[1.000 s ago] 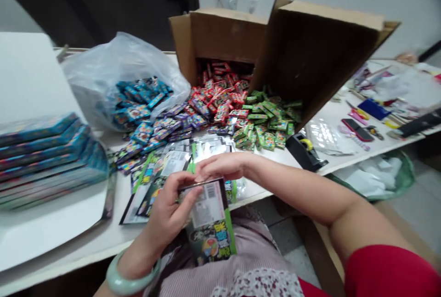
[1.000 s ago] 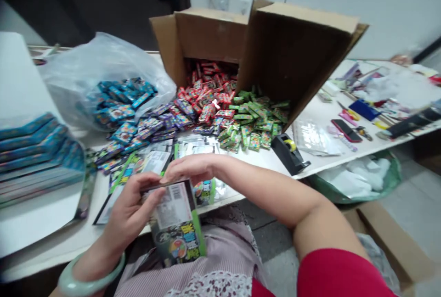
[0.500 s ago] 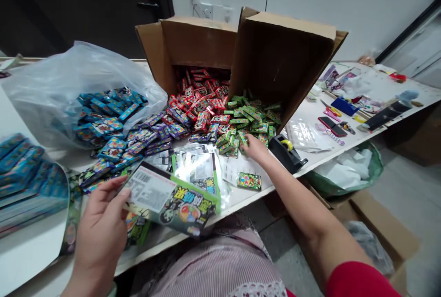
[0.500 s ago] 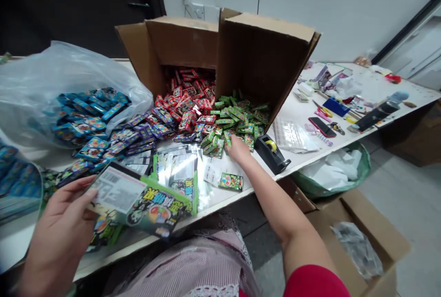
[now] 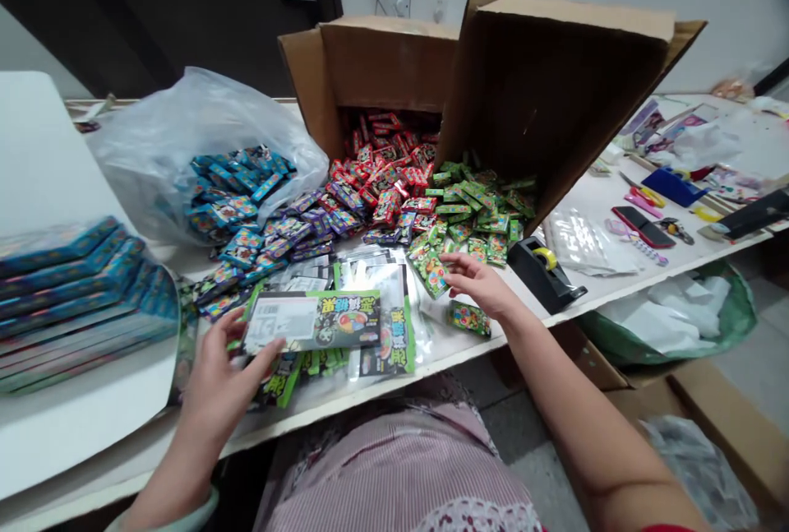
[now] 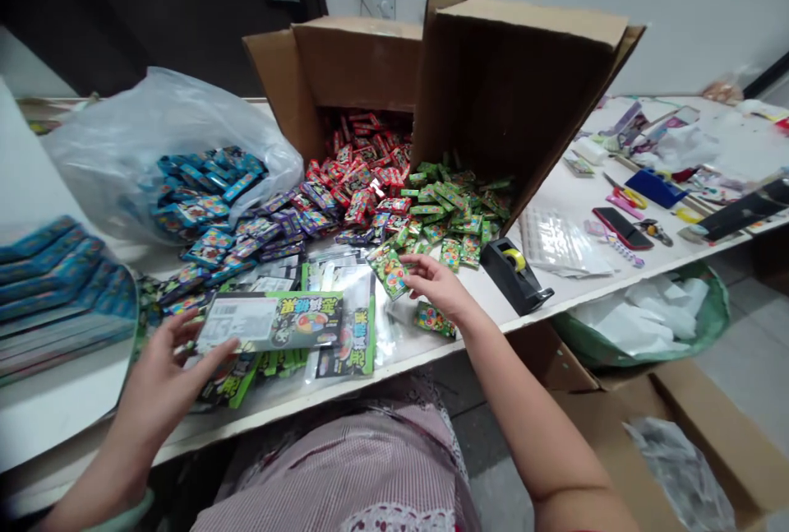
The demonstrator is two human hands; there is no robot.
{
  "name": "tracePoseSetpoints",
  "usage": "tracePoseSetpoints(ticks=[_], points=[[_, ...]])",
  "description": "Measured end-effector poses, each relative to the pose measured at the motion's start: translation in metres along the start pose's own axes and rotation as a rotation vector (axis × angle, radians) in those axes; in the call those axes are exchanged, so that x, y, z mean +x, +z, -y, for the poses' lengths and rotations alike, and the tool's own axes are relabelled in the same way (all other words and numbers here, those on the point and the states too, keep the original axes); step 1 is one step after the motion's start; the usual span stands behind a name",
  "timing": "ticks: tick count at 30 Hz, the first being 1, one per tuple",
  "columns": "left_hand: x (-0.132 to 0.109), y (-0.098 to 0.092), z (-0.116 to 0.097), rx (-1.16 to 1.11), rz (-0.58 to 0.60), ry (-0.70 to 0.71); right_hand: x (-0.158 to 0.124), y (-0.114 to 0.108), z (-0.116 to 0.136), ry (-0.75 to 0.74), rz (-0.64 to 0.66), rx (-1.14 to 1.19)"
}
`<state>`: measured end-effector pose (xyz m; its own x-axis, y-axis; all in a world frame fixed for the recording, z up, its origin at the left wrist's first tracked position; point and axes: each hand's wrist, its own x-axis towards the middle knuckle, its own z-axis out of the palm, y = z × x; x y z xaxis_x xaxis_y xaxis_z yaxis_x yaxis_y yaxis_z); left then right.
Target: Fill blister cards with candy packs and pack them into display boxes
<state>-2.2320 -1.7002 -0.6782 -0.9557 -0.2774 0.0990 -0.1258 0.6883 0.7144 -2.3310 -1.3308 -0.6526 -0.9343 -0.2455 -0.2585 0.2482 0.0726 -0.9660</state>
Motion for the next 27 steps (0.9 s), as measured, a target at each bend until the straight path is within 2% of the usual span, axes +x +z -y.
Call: tracePoseSetpoints(ticks=[2,4,6,9,11,13,15,18,22,27], points=[[0.002,0.0,-0.002,0.174,0.029,0.138,0.002,0.013,0.0,-0.032,0.058,-0.047],[0.007,0.005,-0.008,0.225,0.176,0.305,0.005,0.023,-0.001,-0.066,0.087,-0.119],[0.013,0.013,-0.014,0.299,0.351,0.427,0.009,0.029,-0.003,-0.102,0.063,-0.211],[0.024,0.025,-0.023,0.411,0.554,0.453,0.016,0.034,-0.006,-0.233,-0.043,-0.438],[0.029,0.026,-0.027,0.44,0.621,0.45,0.021,0.037,-0.011,-0.397,-0.092,-0.581],[0.033,0.022,-0.028,0.453,0.613,0.451,0.026,0.038,-0.018,-0.534,-0.115,-0.66],[0.034,0.013,-0.027,0.456,0.544,0.45,0.033,0.039,-0.027,-0.583,-0.122,-0.704],[0.032,-0.003,-0.019,0.414,0.437,0.443,0.04,0.04,-0.039,-0.566,-0.049,-0.767],[0.021,-0.017,-0.009,0.294,0.407,0.431,0.039,0.039,-0.04,-0.535,0.157,-0.849],[0.007,-0.015,-0.01,0.229,0.38,0.373,0.024,0.051,-0.026,-0.444,0.056,-0.936]])
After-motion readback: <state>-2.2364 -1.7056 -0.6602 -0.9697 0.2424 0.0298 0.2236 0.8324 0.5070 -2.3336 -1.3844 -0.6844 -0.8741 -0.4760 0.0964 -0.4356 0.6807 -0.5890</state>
